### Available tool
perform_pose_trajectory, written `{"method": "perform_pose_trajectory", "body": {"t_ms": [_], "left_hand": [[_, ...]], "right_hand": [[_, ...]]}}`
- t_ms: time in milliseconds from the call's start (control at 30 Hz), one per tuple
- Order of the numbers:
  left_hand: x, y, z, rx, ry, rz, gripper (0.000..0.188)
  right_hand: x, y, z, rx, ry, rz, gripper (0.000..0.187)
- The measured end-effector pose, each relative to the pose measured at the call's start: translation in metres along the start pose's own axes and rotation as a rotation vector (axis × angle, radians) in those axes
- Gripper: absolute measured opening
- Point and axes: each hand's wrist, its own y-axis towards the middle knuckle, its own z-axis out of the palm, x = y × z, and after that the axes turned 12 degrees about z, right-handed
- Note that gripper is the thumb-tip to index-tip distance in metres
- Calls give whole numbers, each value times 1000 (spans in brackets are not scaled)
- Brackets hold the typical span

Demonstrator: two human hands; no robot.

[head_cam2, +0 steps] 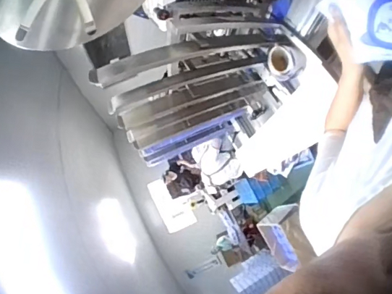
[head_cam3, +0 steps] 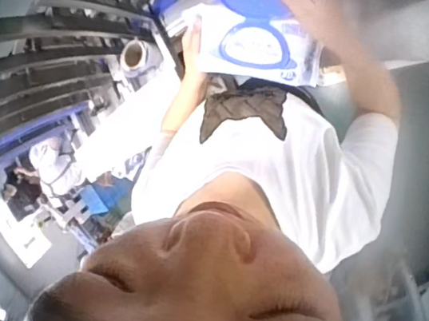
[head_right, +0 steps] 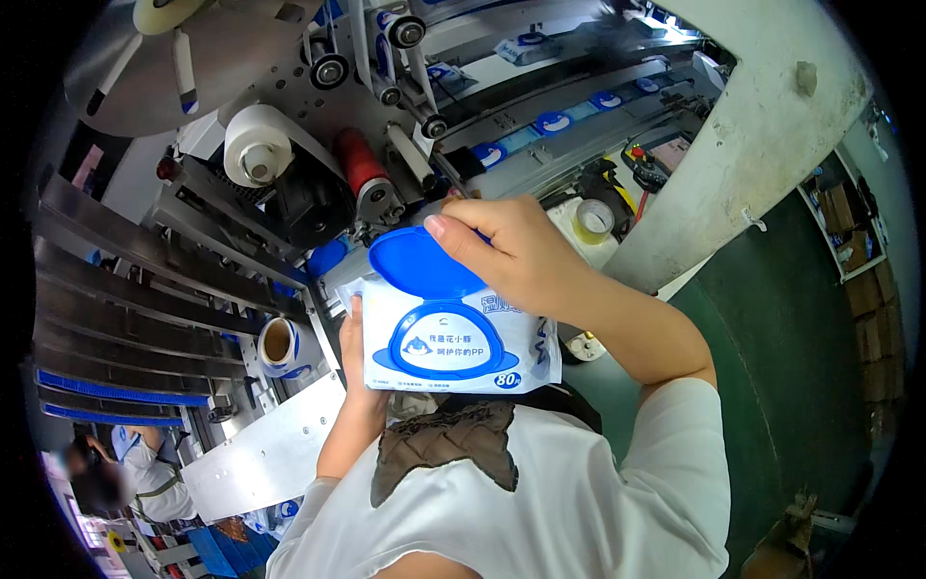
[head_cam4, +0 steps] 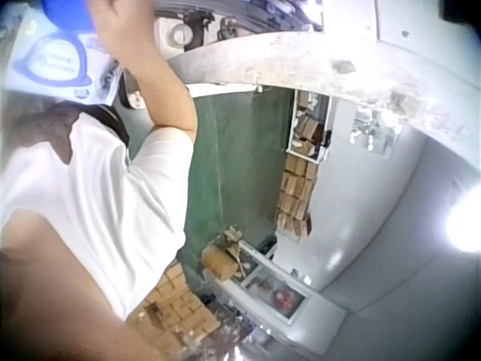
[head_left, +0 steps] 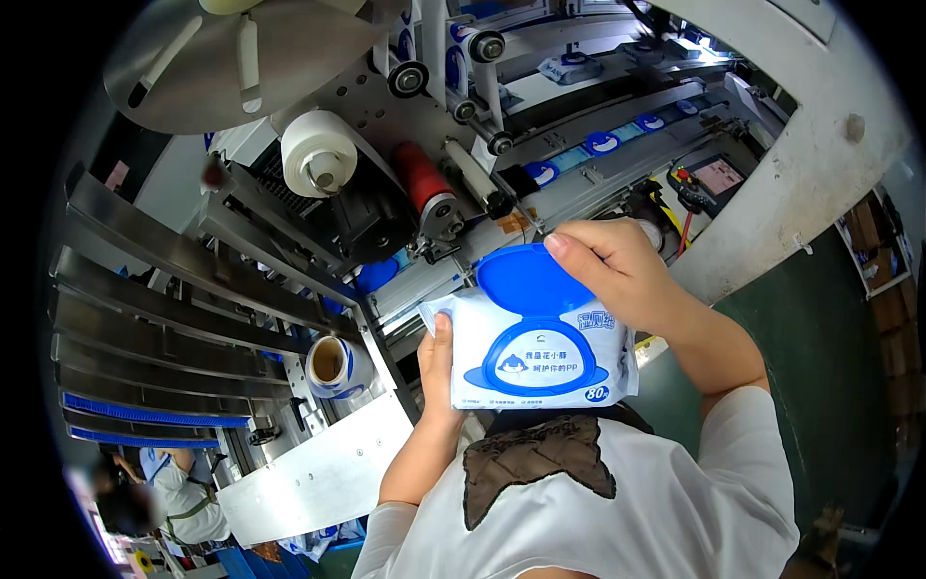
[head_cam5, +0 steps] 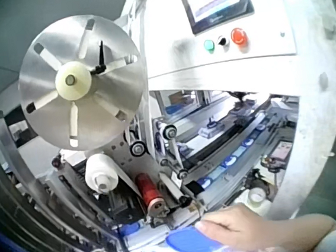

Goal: The person picks up individual packets of wet wipes from a conveyor belt, checks the blue plastic lids, and places them back onto the production line before moving to a packing station where they organize blue lids in a box and refill a loading rack with them.

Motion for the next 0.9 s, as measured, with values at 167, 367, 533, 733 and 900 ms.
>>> {"method": "perform_pose_trajectory", "body": {"t_ms": [167,367,533,733,900], "left_hand": [[-2,2,-4,-20,-35,0,58],[1,10,-6,-40,-53,20,56],[22,30,-15,-89,-107,19,53],[49,53,5,-166,44,141,54],[76,67,34,120,291,296,45]], "right_hand": [[1,-2,12,-71,-26,-121,24],[-6,1,21,-233,-315,-550,22],[-29,-18,19,-266,-98,-514,20],[-126,-44,50,311,773,487,29],[-151,14,57,143,1659,418,58]]}}
